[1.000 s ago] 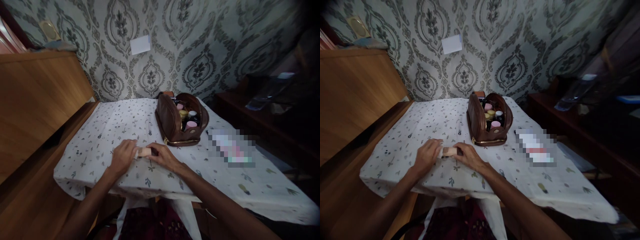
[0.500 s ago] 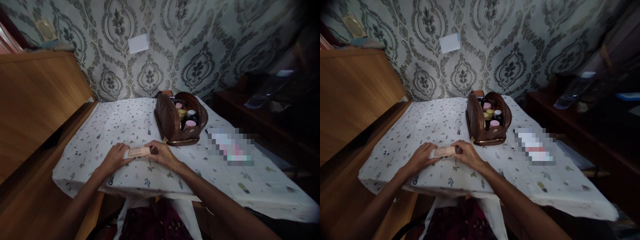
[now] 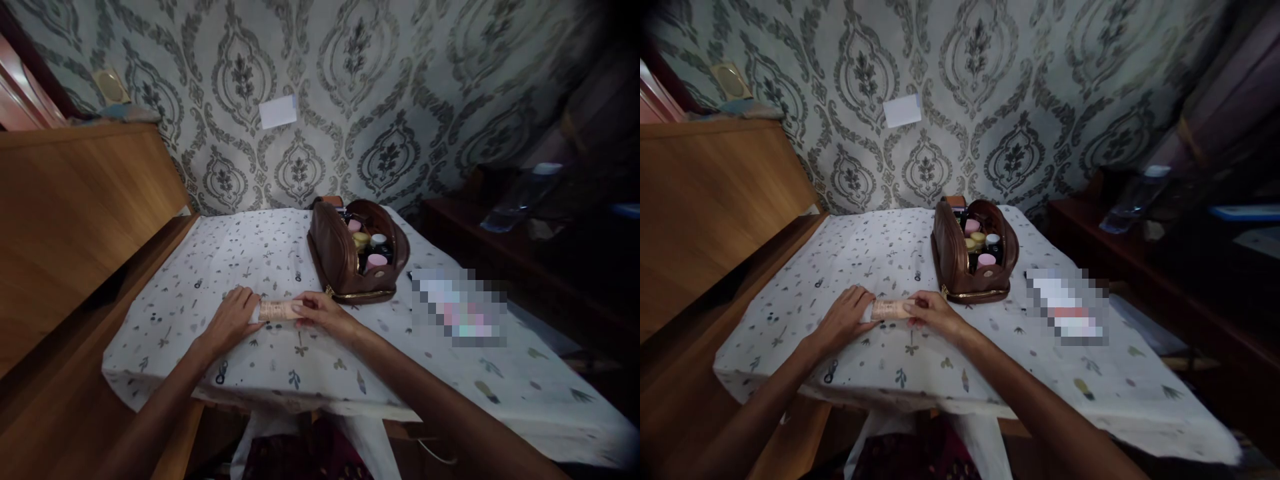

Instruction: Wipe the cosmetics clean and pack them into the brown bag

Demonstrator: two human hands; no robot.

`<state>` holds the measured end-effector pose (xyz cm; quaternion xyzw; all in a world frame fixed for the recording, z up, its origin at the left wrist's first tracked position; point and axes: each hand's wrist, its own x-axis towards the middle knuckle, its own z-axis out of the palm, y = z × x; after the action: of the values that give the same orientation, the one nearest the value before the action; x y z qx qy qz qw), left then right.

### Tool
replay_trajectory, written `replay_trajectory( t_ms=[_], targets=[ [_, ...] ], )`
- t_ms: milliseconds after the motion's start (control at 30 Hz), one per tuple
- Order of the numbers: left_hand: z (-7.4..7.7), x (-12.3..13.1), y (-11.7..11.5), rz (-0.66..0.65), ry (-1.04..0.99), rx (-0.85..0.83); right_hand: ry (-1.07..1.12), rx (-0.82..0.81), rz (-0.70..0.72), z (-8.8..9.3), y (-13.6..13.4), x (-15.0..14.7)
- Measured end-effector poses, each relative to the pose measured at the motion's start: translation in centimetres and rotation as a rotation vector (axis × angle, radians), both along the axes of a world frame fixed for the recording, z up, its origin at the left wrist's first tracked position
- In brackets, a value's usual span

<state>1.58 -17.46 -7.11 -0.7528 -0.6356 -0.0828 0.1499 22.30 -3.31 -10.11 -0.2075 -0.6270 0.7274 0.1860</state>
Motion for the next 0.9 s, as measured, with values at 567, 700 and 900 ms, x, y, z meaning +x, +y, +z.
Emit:
replay_trajectory(
  t_ms=[567,700,900],
  targets=[
    [0.6,-0.4,3.0,0.103,0.096,-0.095,0.130,0.149,-0.113,-0.1,-0.1,-1.4],
    [0.5,-2.9,1.5,0.166,0.091,-0.131,0.144,0.210,-0.107,0.6,-0.2,-1.2],
    [-0.1,-3.0,1.0,0.136,0.076,-0.085,0.129,0.087,-0.024,0.5,-0.3,-1.3]
  ],
)
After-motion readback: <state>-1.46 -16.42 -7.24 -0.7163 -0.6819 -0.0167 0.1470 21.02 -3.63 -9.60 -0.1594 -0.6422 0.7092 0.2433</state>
